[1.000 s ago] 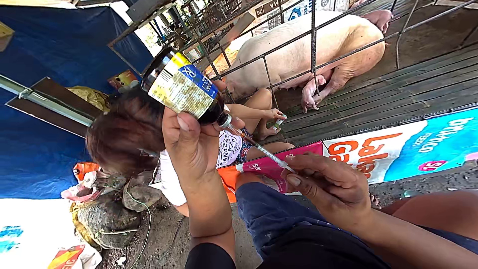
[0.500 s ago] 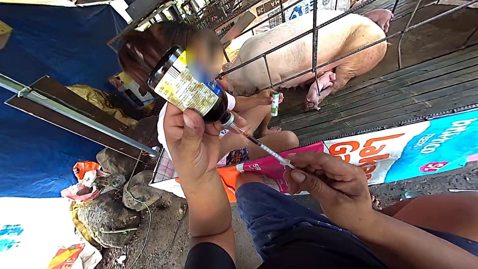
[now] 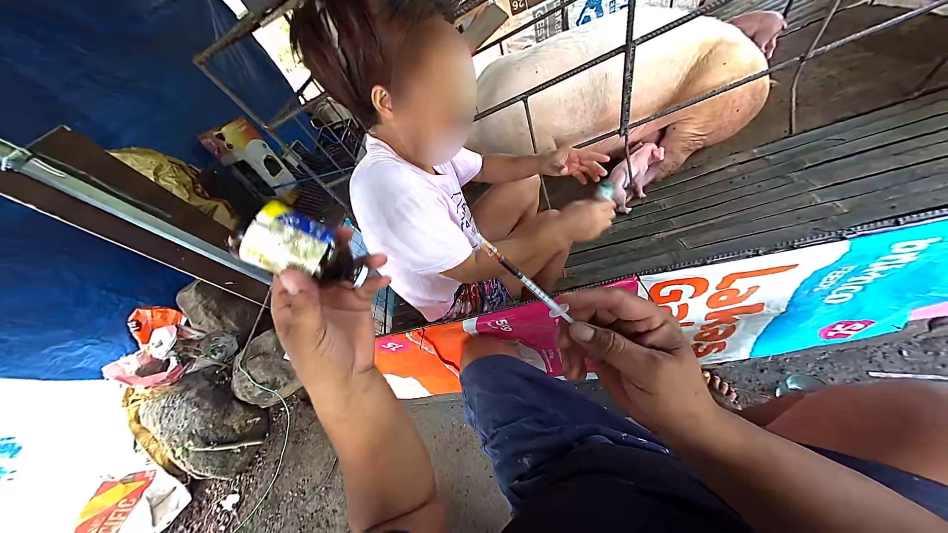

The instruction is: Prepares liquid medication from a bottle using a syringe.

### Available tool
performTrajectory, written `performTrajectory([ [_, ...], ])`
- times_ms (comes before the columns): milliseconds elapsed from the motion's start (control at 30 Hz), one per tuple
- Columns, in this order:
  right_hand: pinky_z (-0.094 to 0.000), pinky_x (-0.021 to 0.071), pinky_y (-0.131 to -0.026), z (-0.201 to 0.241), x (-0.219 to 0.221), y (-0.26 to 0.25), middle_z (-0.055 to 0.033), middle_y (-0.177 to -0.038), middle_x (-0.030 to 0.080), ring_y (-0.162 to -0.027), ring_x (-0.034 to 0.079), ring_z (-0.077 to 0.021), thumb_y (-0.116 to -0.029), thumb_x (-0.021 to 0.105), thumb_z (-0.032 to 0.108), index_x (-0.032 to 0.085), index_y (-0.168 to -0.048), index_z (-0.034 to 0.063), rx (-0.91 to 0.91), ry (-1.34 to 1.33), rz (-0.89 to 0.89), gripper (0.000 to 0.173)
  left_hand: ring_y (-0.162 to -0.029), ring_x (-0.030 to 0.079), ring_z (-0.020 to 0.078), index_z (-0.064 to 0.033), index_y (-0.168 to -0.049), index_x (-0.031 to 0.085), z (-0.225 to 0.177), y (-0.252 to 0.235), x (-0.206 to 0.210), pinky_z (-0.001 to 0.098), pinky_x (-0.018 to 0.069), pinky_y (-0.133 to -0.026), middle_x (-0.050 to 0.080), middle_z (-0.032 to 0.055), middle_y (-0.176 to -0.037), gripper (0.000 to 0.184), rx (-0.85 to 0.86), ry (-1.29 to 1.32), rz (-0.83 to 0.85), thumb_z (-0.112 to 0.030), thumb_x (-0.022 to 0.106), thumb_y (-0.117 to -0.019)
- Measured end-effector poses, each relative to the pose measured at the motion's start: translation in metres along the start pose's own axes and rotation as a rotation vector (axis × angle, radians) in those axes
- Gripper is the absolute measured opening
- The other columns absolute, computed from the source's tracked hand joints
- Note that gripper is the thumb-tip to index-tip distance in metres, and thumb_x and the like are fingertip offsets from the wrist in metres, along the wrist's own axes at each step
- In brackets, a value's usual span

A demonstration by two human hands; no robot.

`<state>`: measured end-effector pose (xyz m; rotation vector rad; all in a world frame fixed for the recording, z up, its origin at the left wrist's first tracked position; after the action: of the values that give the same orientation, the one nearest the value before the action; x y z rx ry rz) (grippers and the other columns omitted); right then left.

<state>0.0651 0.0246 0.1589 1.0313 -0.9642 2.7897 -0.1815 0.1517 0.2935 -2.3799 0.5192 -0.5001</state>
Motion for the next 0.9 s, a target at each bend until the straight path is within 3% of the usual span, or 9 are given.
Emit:
performTrajectory([
  [133, -0.0299, 0.0621, -0.066, -0.011, 0.002, -0.004, -0.0145, -0.096, 0.071, -0.075, 0.070, -0.0168, -0.1025, 0.058, 0.002, 0.063, -0.127, -0.0049, 0.026, -0.030, 0.029, 0.026, -0.090, 0.074, 0.0267, -0.0103, -0.131, 0.053, 0.034, 0.066, -0.089, 0.0407, 0.0646, -0.070, 0.068, 0.0143, -0.121, 0.052, -0.155, -0.073, -0.297, -0.044, 0.068, -0.0955],
  [200, -0.0300, 0.0619, -0.067, -0.020, 0.004, -0.005, -0.0147, -0.098, 0.071, -0.076, 0.070, -0.0169, -0.1029, 0.057, 0.002, 0.063, -0.128, -0.0041, 0.058, -0.063, 0.043, 0.027, -0.087, 0.074, 0.0229, -0.0072, -0.132, 0.048, 0.067, 0.121, -0.131, 0.0385, 0.0643, -0.072, 0.070, 0.0111, -0.116, 0.044, -0.313, -0.160, -0.503, -0.041, 0.054, -0.1041],
  [267, -0.0303, 0.0616, -0.068, -0.033, 0.005, -0.006, -0.0152, -0.099, 0.071, -0.076, 0.070, -0.0173, -0.1037, 0.055, 0.003, 0.063, -0.127, -0.0033, 0.105, -0.086, 0.057, 0.026, -0.078, 0.073, 0.0210, -0.0052, -0.126, 0.053, 0.112, 0.187, -0.171, 0.0362, 0.0637, -0.066, 0.072, 0.0106, -0.102, 0.035, -0.549, -0.201, -0.749, -0.034, 0.041, -0.1103],
  [400, -0.0306, 0.0623, -0.067, -0.064, 0.003, 0.008, -0.0126, -0.103, 0.072, -0.077, 0.071, -0.0163, -0.1033, 0.057, 0.007, 0.067, -0.121, 0.0031, 0.264, -0.030, 0.058, 0.021, -0.067, 0.068, 0.0210, 0.0014, -0.120, 0.060, 0.197, 0.356, -0.236, 0.0372, 0.0599, -0.059, 0.068, 0.0127, -0.089, 0.039, -1.081, -0.293, -1.012, -0.034, 0.051, -0.1075],
  [500, -0.0298, 0.0627, -0.066, -0.088, -0.007, 0.035, -0.0082, -0.103, 0.072, -0.076, 0.071, -0.0154, -0.1017, 0.060, 0.012, 0.068, -0.121, 0.0106, 0.427, 0.043, 0.073, 0.021, -0.070, 0.065, 0.0249, 0.0052, -0.118, 0.061, 0.227, 0.481, -0.259, 0.0431, 0.0577, -0.064, 0.065, 0.0171, -0.089, 0.048, -1.422, -0.403, -1.124, -0.040, 0.059, -0.1029],
  [600, -0.0278, 0.0613, -0.063, -0.105, -0.029, 0.066, -0.0036, -0.103, 0.073, -0.074, 0.070, -0.0137, -0.1017, 0.062, 0.018, 0.067, -0.122, 0.0185, 0.537, 0.149, 0.086, 0.021, -0.081, 0.068, 0.0288, 0.0057, -0.123, 0.061, 0.241, 0.570, -0.263, 0.0458, 0.0593, -0.073, 0.067, 0.0216, -0.102, 0.052, -1.688, -0.468, -1.123, -0.040, 0.065, -0.0989],
  [733, -0.0254, 0.0598, -0.059, -0.111, -0.053, 0.099, 0.0025, -0.103, 0.074, -0.071, 0.069, -0.0108, -0.1003, 0.065, 0.024, 0.062, -0.134, 0.0314, 0.607, 0.292, 0.018, 0.035, -0.085, 0.068, 0.0300, 0.0026, -0.121, 0.063, 0.260, 0.645, -0.271, 0.0482, 0.0583, -0.075, 0.067, 0.0208, -0.104, 0.048, -1.890, -0.485, -1.077, -0.039, 0.067, -0.0964],
  [800, -0.0252, 0.0596, -0.060, -0.113, -0.057, 0.108, 0.0024, -0.104, 0.074, -0.070, 0.069, -0.0105, -0.1009, 0.064, 0.023, 0.063, -0.133, 0.0325, 0.626, 0.300, -0.002, 0.033, -0.089, 0.068, 0.0318, 0.0022, -0.120, 0.065, 0.265, 0.670, -0.277, 0.0499, 0.0571, -0.078, 0.067, 0.0214, -0.107, 0.048, -1.957, -0.537, -1.031, -0.040, 0.067, -0.0964],
  [900, -0.0263, 0.0595, -0.059, -0.114, -0.059, 0.118, 0.0005, -0.100, 0.074, -0.068, 0.068, -0.0103, -0.1014, 0.063, 0.025, 0.070, -0.124, 0.0279, 0.658, 0.315, -0.046, 0.024, -0.109, 0.066, 0.0391, 0.0043, -0.124, 0.065, 0.269, 0.680, -0.285, 0.0567, 0.0549, -0.093, 0.067, 0.0257, -0.120, 0.053, -2.021, -0.649, -0.786, -0.043, 0.063, -0.0997],
])
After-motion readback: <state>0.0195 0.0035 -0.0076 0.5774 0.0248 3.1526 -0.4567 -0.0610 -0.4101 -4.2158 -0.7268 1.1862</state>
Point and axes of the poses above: each hand's wrist, its own y-axis away from the middle knuckle, its own x-axis out of the palm, z = x × y, the point moved 7 cm from there along -y, towards the middle knuckle
